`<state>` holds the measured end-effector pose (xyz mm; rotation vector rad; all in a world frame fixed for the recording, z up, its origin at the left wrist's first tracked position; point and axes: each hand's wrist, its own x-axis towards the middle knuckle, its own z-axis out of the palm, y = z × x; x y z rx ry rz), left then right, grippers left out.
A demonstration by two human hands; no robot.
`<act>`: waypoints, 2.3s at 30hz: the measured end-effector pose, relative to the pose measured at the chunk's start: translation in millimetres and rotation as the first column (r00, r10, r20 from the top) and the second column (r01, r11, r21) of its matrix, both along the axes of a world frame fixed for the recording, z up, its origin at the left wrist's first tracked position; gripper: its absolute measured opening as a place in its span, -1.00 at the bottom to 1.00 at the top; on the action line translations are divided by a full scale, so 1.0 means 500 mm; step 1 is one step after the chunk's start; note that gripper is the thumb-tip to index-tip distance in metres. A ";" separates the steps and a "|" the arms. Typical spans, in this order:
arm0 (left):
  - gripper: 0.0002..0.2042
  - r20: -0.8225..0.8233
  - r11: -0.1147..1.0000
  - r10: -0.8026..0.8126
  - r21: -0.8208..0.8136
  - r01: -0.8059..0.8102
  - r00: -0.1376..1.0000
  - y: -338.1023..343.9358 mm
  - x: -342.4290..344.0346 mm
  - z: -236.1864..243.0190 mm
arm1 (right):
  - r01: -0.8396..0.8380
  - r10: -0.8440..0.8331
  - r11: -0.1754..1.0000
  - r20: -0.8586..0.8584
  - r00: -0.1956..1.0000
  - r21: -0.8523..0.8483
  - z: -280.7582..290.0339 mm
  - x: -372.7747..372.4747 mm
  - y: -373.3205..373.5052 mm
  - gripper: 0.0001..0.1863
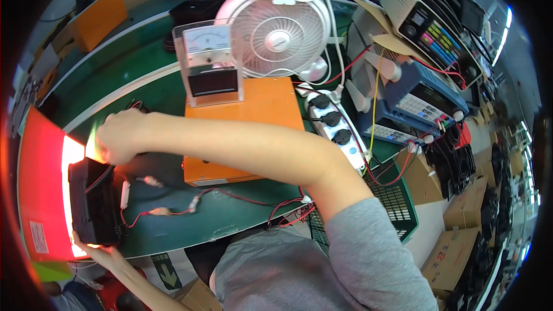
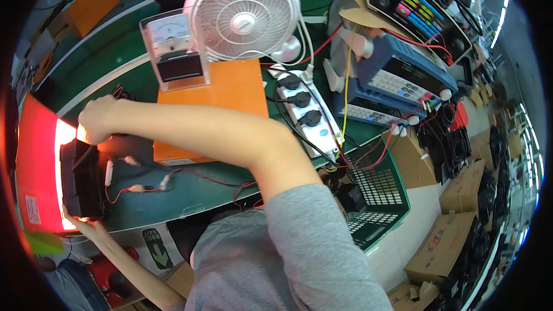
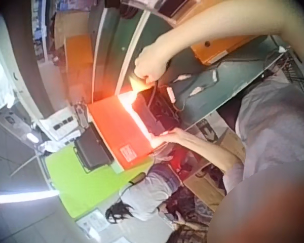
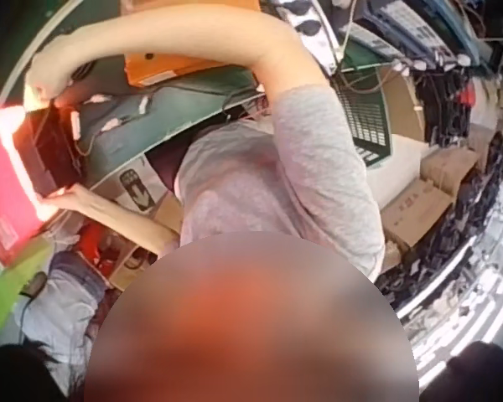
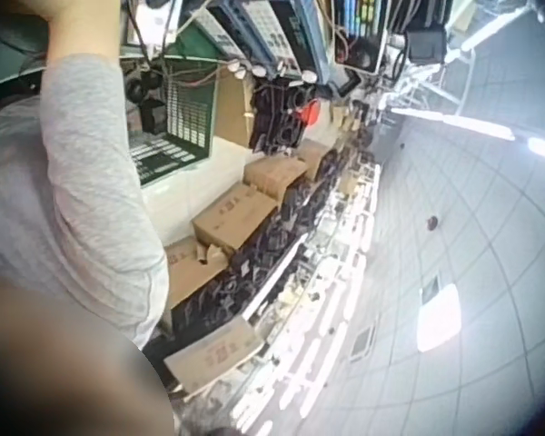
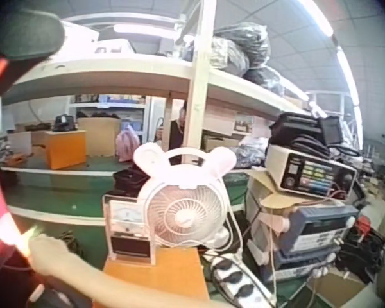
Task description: Testing electrical components and cables using diagnostic equipment at a workbench.
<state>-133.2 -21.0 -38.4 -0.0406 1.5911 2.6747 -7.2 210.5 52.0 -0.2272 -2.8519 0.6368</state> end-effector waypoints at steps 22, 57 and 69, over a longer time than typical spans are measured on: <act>-0.52 0.161 0.899 -0.437 0.058 0.434 0.885 -0.125 0.095 -0.008 | -0.047 0.139 0.981 -0.507 0.851 0.189 0.006 0.218 -0.104 -0.82; -0.93 -0.546 0.542 -0.805 -0.514 -0.665 -0.233 0.080 0.283 0.004 | 0.359 -0.319 0.930 -0.315 0.894 0.079 -0.161 0.322 -0.204 -0.88; -0.79 -0.374 0.358 -0.927 -0.902 -0.242 0.024 -0.022 0.319 0.067 | 0.346 -0.270 0.922 -0.349 0.897 0.176 -0.114 0.367 -0.209 -0.36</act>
